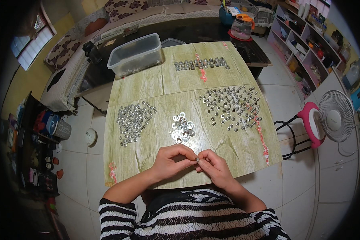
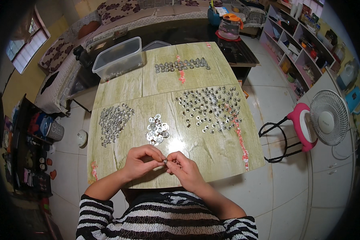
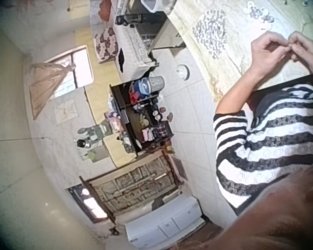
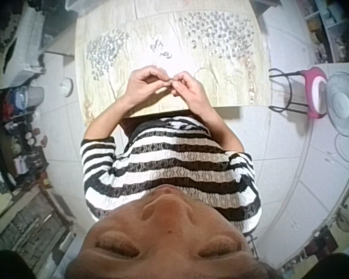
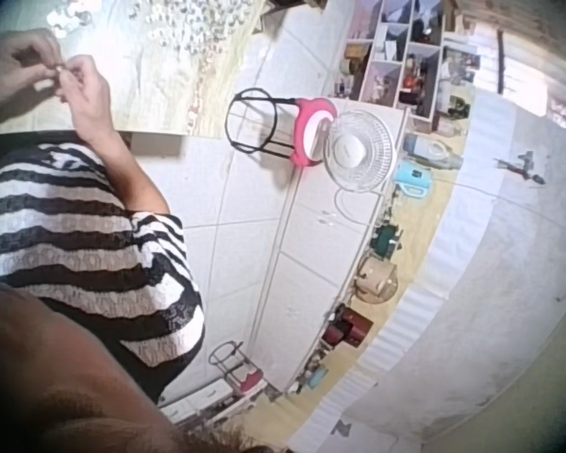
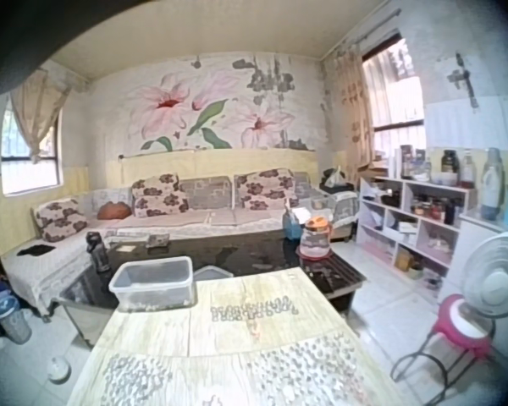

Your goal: The person assembles bolts with washers and nuts by hand and arranges the assembled fasteners into rows on the table.

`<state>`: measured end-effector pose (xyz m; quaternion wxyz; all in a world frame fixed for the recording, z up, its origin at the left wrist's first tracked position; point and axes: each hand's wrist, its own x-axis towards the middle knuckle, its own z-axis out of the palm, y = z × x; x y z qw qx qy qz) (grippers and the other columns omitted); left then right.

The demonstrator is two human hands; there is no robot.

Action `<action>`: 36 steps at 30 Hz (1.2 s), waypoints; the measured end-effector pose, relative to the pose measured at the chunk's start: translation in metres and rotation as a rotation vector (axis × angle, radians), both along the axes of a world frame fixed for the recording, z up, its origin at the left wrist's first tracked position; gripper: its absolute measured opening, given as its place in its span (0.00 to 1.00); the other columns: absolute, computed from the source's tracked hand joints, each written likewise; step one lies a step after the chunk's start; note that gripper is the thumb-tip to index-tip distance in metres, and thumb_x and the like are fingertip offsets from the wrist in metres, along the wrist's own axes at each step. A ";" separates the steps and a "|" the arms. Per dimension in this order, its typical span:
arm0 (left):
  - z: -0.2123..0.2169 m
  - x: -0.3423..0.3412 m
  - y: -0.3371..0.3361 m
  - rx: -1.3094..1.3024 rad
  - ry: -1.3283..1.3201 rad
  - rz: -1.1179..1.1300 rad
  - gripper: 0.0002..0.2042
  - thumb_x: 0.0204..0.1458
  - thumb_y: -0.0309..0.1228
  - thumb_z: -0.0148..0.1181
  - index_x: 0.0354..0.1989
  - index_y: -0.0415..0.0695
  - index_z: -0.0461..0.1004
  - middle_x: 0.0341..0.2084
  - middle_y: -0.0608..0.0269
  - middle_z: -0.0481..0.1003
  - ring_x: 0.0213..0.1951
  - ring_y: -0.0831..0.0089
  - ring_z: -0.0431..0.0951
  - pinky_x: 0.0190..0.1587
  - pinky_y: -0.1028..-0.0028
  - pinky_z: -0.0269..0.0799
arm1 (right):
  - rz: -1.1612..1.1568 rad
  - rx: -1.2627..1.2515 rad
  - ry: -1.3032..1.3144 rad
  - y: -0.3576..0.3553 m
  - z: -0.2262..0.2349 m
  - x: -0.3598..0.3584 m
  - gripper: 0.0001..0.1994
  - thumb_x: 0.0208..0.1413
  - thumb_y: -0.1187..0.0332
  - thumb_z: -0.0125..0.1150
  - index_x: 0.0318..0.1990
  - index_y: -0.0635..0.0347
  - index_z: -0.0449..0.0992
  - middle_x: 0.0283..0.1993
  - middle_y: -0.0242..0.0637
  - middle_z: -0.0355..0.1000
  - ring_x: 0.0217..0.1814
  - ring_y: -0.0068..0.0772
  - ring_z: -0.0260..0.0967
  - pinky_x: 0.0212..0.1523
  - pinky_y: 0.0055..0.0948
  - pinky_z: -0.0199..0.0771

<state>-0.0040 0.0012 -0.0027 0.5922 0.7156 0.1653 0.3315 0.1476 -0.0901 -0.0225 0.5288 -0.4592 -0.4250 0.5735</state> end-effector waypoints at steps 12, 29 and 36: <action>0.019 0.005 0.002 0.007 0.160 -0.007 0.05 0.39 0.16 0.57 0.25 0.35 0.69 0.27 0.56 0.72 0.32 0.73 0.72 0.36 0.77 0.69 | -0.021 -0.053 0.130 -0.002 0.010 0.006 0.09 0.52 0.71 0.48 0.39 0.66 0.65 0.30 0.32 0.66 0.31 0.18 0.64 0.32 0.16 0.66; 0.022 0.161 0.191 0.304 0.262 0.120 0.05 0.42 0.22 0.57 0.29 0.38 0.71 0.22 0.66 0.73 0.27 0.82 0.72 0.31 0.83 0.69 | -0.277 0.214 -0.606 -0.018 0.020 0.035 0.08 0.46 0.73 0.53 0.35 0.63 0.69 0.28 0.38 0.67 0.28 0.28 0.67 0.29 0.22 0.69; 0.001 0.216 0.235 0.304 0.303 0.207 0.06 0.40 0.20 0.56 0.28 0.39 0.72 0.23 0.66 0.73 0.27 0.82 0.72 0.30 0.82 0.67 | -0.317 0.314 -0.620 -0.020 0.010 0.040 0.08 0.44 0.75 0.55 0.34 0.63 0.69 0.28 0.38 0.68 0.25 0.27 0.68 0.24 0.20 0.68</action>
